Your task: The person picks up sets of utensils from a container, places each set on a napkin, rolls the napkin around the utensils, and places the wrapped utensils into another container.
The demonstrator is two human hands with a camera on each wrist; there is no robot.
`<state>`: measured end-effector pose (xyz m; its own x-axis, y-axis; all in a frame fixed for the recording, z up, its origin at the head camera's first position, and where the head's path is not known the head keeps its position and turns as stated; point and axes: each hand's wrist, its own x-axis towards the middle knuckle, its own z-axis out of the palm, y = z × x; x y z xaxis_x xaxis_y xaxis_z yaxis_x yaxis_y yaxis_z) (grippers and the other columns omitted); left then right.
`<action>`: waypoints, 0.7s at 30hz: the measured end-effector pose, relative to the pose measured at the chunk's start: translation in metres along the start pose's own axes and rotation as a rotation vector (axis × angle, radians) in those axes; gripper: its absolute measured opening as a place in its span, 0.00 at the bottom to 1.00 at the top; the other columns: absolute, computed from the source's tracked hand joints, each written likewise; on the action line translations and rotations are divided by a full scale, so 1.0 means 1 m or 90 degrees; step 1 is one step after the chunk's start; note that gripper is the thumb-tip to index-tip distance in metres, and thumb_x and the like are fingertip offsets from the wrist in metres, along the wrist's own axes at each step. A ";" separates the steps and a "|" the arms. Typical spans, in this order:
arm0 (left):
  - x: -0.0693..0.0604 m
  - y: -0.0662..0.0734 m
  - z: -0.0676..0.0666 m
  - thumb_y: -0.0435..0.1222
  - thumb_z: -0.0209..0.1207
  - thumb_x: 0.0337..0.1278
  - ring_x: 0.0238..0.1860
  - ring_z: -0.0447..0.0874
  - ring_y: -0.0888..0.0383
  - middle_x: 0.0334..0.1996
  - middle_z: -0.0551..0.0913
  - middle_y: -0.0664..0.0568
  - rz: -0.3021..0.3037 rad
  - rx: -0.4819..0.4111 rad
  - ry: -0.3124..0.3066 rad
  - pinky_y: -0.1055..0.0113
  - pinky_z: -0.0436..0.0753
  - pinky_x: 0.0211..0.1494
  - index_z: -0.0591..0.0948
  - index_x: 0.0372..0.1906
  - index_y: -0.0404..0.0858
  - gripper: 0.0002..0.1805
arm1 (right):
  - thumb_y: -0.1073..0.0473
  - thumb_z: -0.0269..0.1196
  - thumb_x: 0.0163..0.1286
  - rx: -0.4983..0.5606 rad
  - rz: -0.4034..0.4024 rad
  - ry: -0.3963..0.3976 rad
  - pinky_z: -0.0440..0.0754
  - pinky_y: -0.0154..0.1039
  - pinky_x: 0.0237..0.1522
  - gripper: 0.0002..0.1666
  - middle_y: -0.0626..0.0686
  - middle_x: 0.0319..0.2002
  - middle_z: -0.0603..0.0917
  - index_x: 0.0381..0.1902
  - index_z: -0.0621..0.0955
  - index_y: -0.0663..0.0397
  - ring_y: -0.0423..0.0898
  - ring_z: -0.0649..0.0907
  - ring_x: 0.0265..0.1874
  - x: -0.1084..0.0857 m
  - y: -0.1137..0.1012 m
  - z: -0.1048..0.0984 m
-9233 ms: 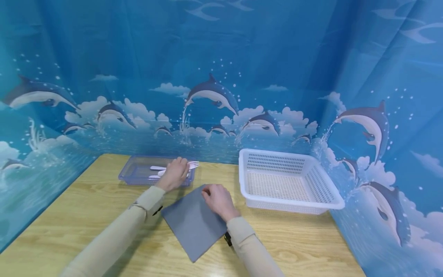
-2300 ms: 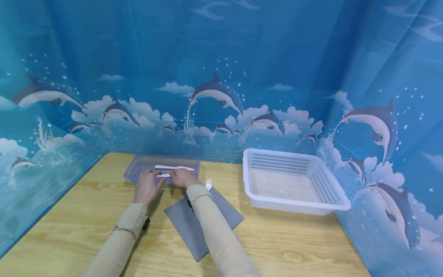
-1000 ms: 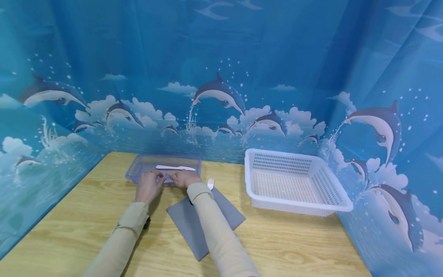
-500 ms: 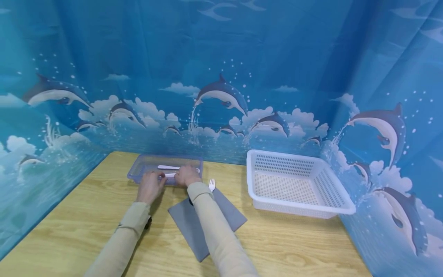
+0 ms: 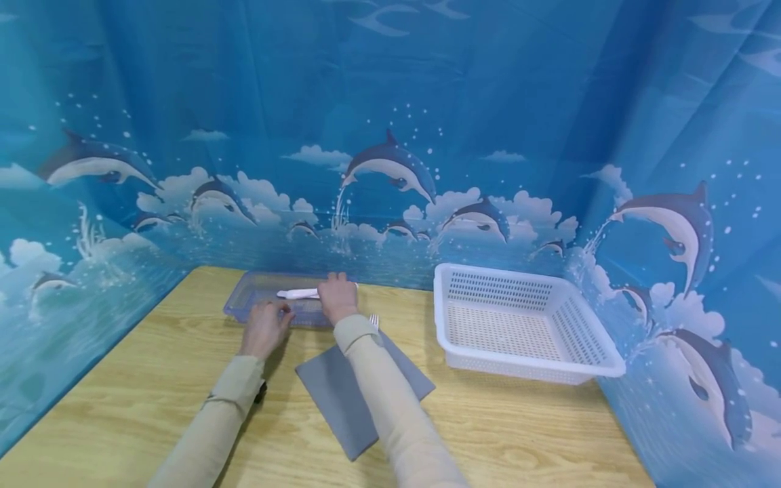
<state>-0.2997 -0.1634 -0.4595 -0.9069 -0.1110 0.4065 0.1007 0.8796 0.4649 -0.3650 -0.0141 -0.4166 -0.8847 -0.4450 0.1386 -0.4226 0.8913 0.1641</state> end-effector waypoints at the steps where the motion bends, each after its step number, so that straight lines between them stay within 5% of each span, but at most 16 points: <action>1: 0.000 -0.001 0.000 0.35 0.65 0.59 0.44 0.80 0.38 0.37 0.84 0.37 0.004 0.001 0.000 0.46 0.78 0.48 0.85 0.36 0.35 0.06 | 0.55 0.58 0.74 -0.005 -0.002 0.011 0.85 0.41 0.34 0.11 0.53 0.50 0.79 0.47 0.86 0.42 0.50 0.79 0.49 -0.001 0.001 0.000; 5: -0.001 -0.001 0.000 0.35 0.65 0.59 0.45 0.80 0.37 0.37 0.84 0.36 0.016 -0.002 0.004 0.45 0.78 0.49 0.85 0.35 0.35 0.06 | 0.58 0.57 0.74 -0.004 -0.016 0.088 0.81 0.38 0.27 0.11 0.54 0.47 0.72 0.45 0.86 0.43 0.48 0.74 0.43 -0.005 0.009 0.001; 9: 0.000 0.000 -0.001 0.35 0.65 0.59 0.45 0.80 0.36 0.38 0.84 0.36 0.028 -0.006 0.007 0.44 0.78 0.49 0.85 0.35 0.34 0.06 | 0.57 0.58 0.74 0.010 -0.036 0.154 0.81 0.39 0.31 0.11 0.51 0.41 0.78 0.45 0.86 0.41 0.47 0.76 0.38 -0.009 0.020 0.000; 15: 0.000 0.001 -0.002 0.35 0.65 0.58 0.44 0.79 0.36 0.38 0.84 0.36 0.029 -0.017 0.010 0.44 0.78 0.47 0.85 0.36 0.34 0.07 | 0.56 0.58 0.74 0.119 -0.028 0.178 0.83 0.38 0.28 0.11 0.47 0.34 0.88 0.45 0.87 0.44 0.44 0.84 0.30 -0.018 0.029 0.006; 21: -0.003 -0.002 -0.002 0.34 0.66 0.57 0.44 0.80 0.35 0.37 0.85 0.35 0.043 -0.023 0.017 0.43 0.78 0.48 0.85 0.36 0.32 0.07 | 0.63 0.54 0.73 0.292 -0.010 0.146 0.77 0.33 0.25 0.14 0.51 0.36 0.88 0.46 0.86 0.52 0.41 0.82 0.25 -0.033 0.032 0.012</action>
<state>-0.2968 -0.1660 -0.4601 -0.8867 -0.0652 0.4578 0.1760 0.8679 0.4645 -0.3520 0.0299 -0.4279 -0.8336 -0.4201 0.3586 -0.5237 0.8076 -0.2711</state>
